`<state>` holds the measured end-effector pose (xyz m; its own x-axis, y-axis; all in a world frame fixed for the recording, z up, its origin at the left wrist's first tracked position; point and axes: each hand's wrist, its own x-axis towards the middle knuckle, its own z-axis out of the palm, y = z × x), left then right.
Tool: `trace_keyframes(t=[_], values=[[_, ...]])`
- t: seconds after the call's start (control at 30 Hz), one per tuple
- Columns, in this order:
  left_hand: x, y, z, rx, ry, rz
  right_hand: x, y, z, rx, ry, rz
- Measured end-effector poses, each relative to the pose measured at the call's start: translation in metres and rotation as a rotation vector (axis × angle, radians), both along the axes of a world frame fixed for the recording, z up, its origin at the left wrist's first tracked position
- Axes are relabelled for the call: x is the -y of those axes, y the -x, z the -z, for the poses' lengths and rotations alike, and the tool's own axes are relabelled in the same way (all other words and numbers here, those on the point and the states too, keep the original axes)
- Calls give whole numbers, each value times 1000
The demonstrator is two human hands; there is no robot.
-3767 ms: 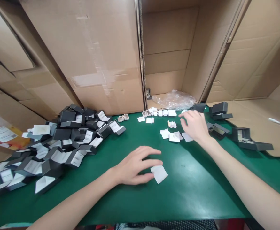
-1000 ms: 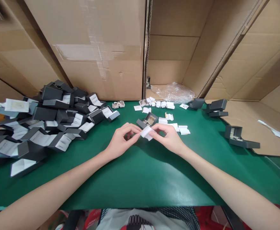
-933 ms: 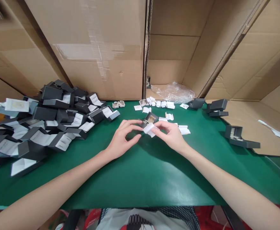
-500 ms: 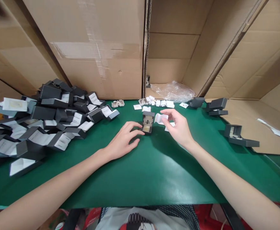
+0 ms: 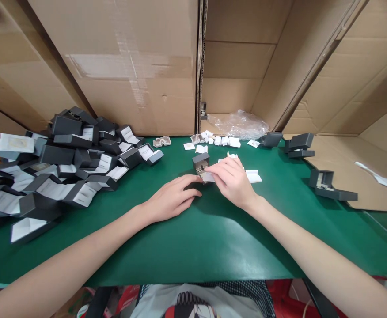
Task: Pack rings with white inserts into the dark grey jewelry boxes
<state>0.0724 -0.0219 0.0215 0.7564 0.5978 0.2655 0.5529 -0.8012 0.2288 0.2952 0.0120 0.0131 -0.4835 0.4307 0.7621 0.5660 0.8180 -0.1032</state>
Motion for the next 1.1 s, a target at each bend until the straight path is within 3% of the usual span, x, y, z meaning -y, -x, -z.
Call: trace_keyframes(t=[0.27, 0.77, 1.1], values=[[5, -5, -4, 17, 24, 83, -2, 4, 1, 128, 22, -57], [3, -2, -3, 16, 48, 98, 1, -1, -2, 160, -121, 23], [2, 1, -1, 29, -17, 101, -2, -3, 6, 302, -59, 75]])
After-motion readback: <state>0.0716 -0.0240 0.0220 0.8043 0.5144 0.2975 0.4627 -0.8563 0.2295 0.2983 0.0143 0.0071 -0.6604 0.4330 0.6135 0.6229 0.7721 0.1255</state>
